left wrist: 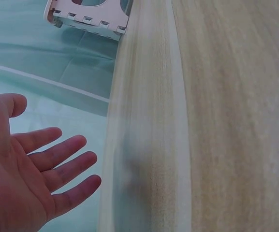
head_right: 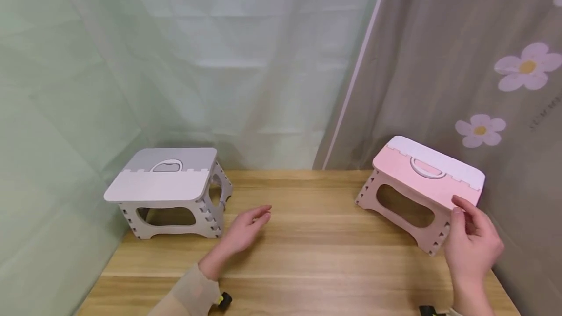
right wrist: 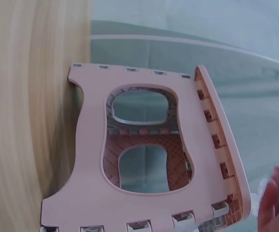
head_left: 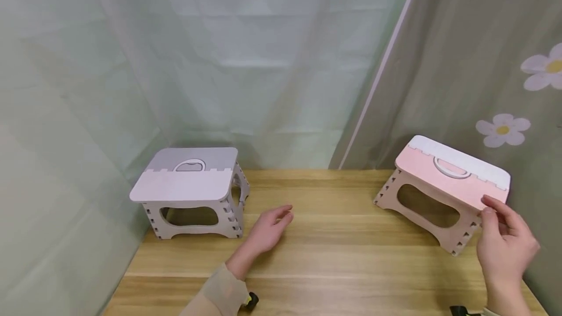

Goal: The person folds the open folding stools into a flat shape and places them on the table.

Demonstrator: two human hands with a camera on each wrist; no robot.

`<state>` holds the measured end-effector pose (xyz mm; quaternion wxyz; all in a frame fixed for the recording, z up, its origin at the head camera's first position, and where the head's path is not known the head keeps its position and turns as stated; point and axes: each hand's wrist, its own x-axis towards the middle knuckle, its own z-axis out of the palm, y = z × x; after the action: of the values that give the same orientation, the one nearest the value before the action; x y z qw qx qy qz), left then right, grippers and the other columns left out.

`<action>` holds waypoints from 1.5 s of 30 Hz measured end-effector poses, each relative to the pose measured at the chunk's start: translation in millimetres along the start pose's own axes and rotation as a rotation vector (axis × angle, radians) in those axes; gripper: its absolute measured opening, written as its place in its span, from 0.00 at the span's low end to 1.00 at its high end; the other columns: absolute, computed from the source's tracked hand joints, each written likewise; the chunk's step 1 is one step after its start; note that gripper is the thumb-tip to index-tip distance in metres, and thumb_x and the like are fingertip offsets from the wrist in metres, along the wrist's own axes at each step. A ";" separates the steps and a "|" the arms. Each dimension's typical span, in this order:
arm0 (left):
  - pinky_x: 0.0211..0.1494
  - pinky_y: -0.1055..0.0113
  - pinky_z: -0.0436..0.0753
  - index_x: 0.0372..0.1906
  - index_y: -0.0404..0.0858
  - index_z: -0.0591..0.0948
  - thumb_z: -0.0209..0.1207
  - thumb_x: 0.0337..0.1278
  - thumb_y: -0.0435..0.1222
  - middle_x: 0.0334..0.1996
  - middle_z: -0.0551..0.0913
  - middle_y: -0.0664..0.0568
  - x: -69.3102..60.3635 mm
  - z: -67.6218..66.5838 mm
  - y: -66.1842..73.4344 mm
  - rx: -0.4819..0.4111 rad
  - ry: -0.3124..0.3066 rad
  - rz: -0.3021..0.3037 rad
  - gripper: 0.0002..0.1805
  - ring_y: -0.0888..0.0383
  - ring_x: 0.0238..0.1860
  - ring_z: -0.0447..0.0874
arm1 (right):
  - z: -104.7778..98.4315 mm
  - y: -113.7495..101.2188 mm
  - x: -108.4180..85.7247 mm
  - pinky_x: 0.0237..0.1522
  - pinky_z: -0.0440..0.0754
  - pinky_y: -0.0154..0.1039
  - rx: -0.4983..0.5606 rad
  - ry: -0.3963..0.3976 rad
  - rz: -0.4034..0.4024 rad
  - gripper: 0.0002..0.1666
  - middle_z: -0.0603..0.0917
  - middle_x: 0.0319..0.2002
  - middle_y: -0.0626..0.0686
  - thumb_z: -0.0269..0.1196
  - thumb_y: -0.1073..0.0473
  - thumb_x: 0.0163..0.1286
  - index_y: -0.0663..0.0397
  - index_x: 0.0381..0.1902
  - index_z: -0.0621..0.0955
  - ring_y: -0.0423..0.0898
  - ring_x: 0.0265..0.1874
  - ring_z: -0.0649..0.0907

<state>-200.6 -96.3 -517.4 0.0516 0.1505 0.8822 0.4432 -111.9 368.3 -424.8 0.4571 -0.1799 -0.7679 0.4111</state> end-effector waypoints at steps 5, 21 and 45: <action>0.70 0.39 0.75 0.75 0.37 0.76 0.50 0.85 0.50 0.65 0.84 0.42 -3.3 1.9 -3.1 -0.013 0.004 0.003 0.28 0.41 0.67 0.80 | 0.0 5.7 1.6 0.51 0.67 0.24 -0.047 0.061 0.103 0.29 0.69 0.60 0.26 0.60 0.61 0.75 0.46 0.72 0.80 0.25 0.54 0.69; 0.73 0.40 0.73 0.73 0.35 0.78 0.51 0.85 0.49 0.67 0.82 0.42 -4.7 5.9 -4.9 -0.019 -0.004 0.017 0.27 0.41 0.70 0.78 | -9.4 22.5 24.2 0.82 0.42 0.57 0.008 -0.453 0.592 0.45 0.36 0.87 0.52 0.39 0.36 0.87 0.43 0.88 0.35 0.54 0.85 0.40; 0.71 0.41 0.75 0.74 0.36 0.77 0.48 0.84 0.57 0.66 0.83 0.41 -5.5 15.4 -4.9 -0.047 -0.009 0.022 0.33 0.42 0.68 0.80 | -7.9 40.7 32.9 0.77 0.57 0.70 -0.037 -0.619 0.669 0.52 0.42 0.86 0.61 0.31 0.23 0.81 0.49 0.87 0.41 0.68 0.82 0.53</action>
<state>-193.0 -88.9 -530.8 0.0542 0.1609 0.8696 0.4637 -126.3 417.7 -437.0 0.0450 -0.2950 -0.7750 0.5570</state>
